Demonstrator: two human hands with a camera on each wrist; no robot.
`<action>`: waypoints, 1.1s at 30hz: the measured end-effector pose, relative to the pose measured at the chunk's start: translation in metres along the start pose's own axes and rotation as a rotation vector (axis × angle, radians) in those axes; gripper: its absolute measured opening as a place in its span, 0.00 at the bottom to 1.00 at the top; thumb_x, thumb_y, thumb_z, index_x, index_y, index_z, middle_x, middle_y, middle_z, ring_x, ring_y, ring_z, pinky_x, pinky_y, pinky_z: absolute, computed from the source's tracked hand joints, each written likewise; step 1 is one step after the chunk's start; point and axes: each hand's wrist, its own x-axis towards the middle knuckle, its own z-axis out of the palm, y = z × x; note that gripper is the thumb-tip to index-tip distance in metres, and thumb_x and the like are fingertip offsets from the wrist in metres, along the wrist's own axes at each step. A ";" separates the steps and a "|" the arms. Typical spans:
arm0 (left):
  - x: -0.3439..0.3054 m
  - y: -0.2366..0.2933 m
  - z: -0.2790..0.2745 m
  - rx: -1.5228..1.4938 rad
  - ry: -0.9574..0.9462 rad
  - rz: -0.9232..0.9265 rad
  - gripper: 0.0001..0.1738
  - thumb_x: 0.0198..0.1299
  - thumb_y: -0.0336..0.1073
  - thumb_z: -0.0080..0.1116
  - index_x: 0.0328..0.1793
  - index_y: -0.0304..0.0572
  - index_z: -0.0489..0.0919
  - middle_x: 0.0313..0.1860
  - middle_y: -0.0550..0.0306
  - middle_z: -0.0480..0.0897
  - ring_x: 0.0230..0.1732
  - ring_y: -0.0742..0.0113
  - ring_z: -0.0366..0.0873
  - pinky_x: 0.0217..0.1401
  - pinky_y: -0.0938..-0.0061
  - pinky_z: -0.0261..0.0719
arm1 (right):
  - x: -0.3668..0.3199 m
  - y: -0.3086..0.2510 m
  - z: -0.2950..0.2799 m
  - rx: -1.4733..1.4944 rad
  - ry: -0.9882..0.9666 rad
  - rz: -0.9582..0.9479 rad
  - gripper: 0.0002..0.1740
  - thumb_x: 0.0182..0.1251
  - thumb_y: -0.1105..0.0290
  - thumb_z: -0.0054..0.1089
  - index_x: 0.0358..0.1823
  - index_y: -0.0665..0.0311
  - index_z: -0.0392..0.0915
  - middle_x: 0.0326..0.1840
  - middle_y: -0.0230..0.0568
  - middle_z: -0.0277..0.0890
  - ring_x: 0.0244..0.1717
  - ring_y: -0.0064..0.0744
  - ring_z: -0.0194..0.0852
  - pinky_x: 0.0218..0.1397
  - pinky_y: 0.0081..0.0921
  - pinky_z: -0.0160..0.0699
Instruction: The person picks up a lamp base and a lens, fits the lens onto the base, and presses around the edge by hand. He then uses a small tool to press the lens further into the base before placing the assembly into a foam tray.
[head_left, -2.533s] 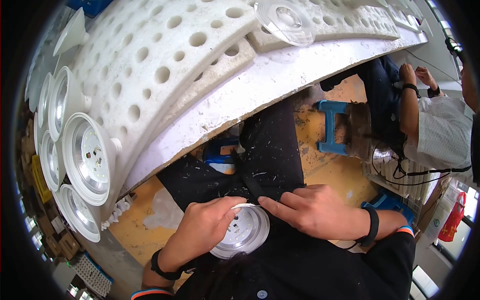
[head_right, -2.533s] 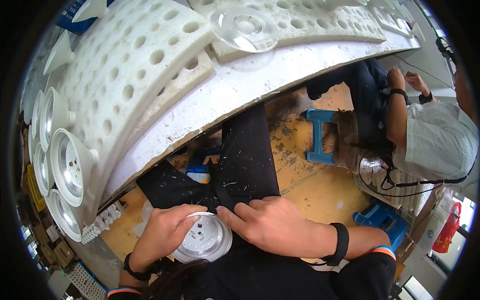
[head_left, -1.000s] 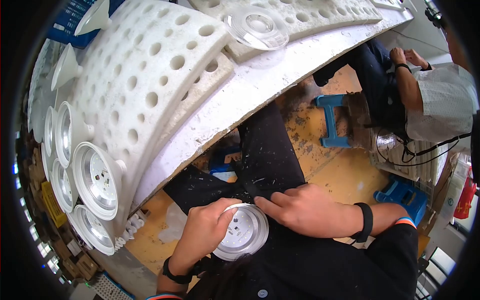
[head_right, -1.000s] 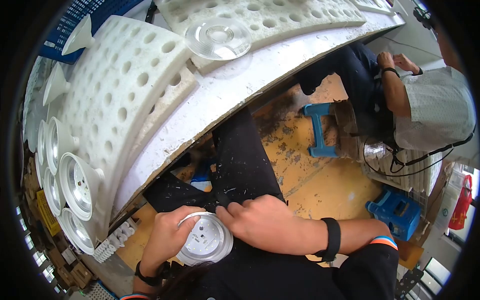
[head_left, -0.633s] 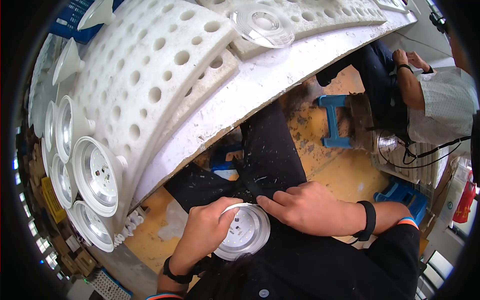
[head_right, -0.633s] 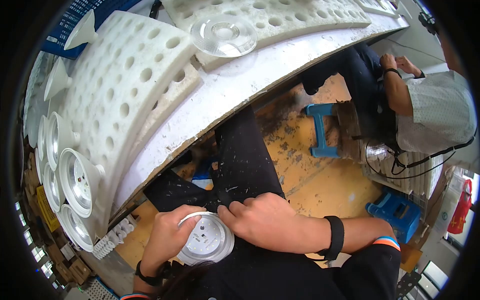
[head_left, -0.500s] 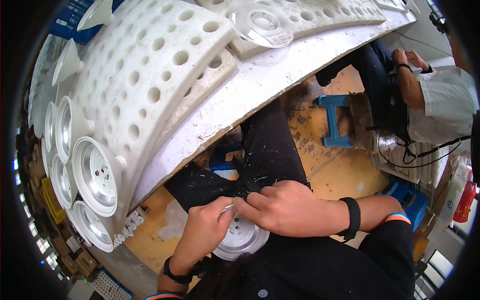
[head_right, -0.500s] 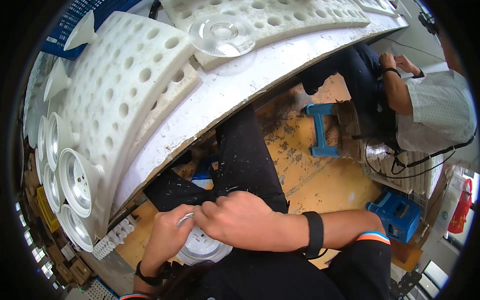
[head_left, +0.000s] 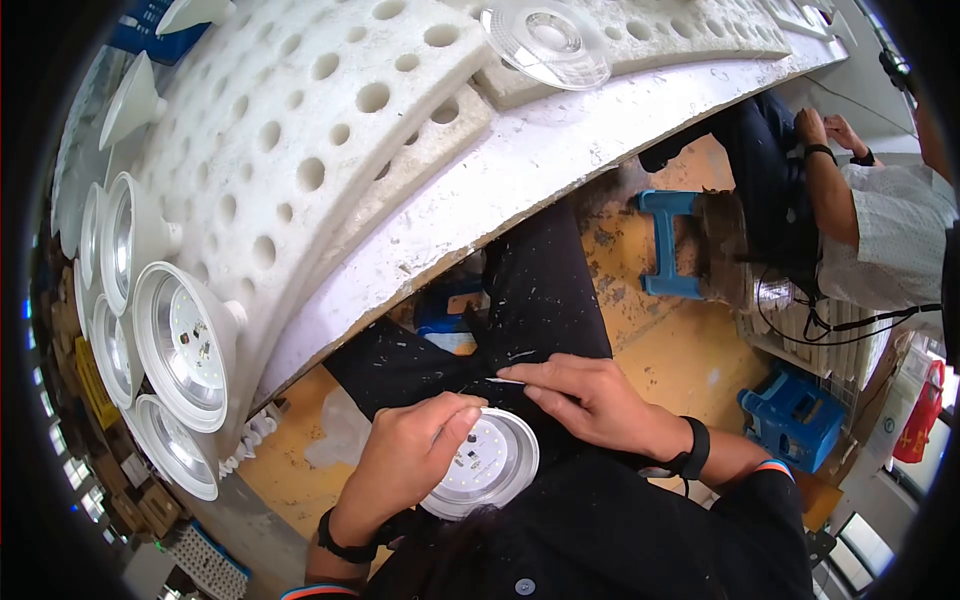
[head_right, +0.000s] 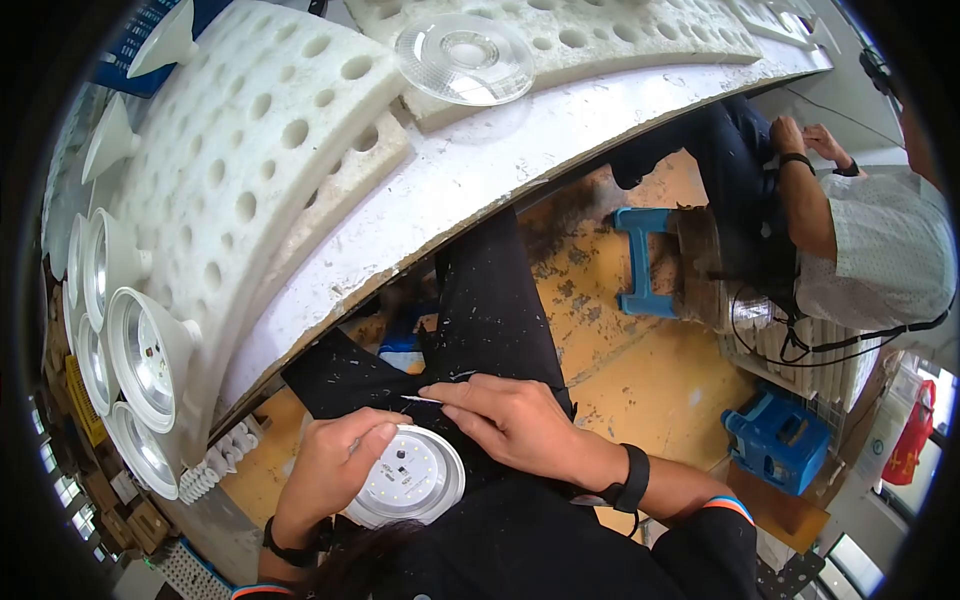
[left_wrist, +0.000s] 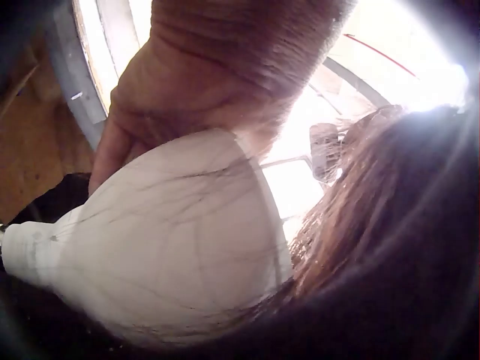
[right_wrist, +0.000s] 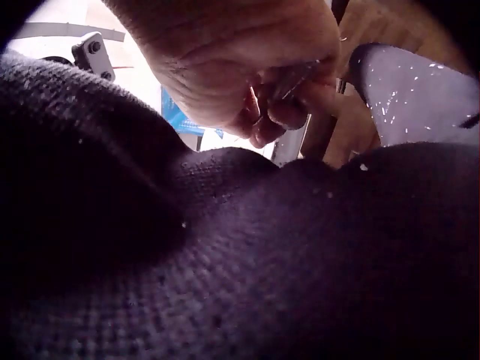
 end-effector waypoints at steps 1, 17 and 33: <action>0.000 0.000 -0.001 -0.028 0.010 -0.004 0.14 0.69 0.35 0.52 0.46 0.32 0.83 0.35 0.47 0.86 0.36 0.62 0.86 0.42 0.72 0.80 | 0.000 -0.001 -0.004 -0.033 -0.018 0.025 0.16 0.65 0.75 0.60 0.55 0.60 0.82 0.28 0.42 0.76 0.28 0.43 0.78 0.32 0.32 0.78; 0.010 -0.004 -0.006 0.013 -0.109 0.062 0.12 0.66 0.31 0.52 0.53 0.38 0.80 0.40 0.42 0.85 0.42 0.46 0.85 0.45 0.63 0.81 | 0.002 -0.020 -0.032 -0.496 -0.132 -0.317 0.33 0.48 0.77 0.68 0.61 0.52 0.79 0.21 0.30 0.63 0.20 0.29 0.71 0.22 0.29 0.71; 0.015 -0.002 -0.003 0.127 -0.125 0.097 0.09 0.65 0.31 0.53 0.47 0.37 0.80 0.35 0.40 0.83 0.37 0.40 0.82 0.39 0.58 0.80 | 0.018 -0.038 -0.029 -0.595 -0.336 -0.380 0.29 0.52 0.71 0.58 0.60 0.64 0.77 0.27 0.32 0.65 0.24 0.26 0.74 0.25 0.24 0.75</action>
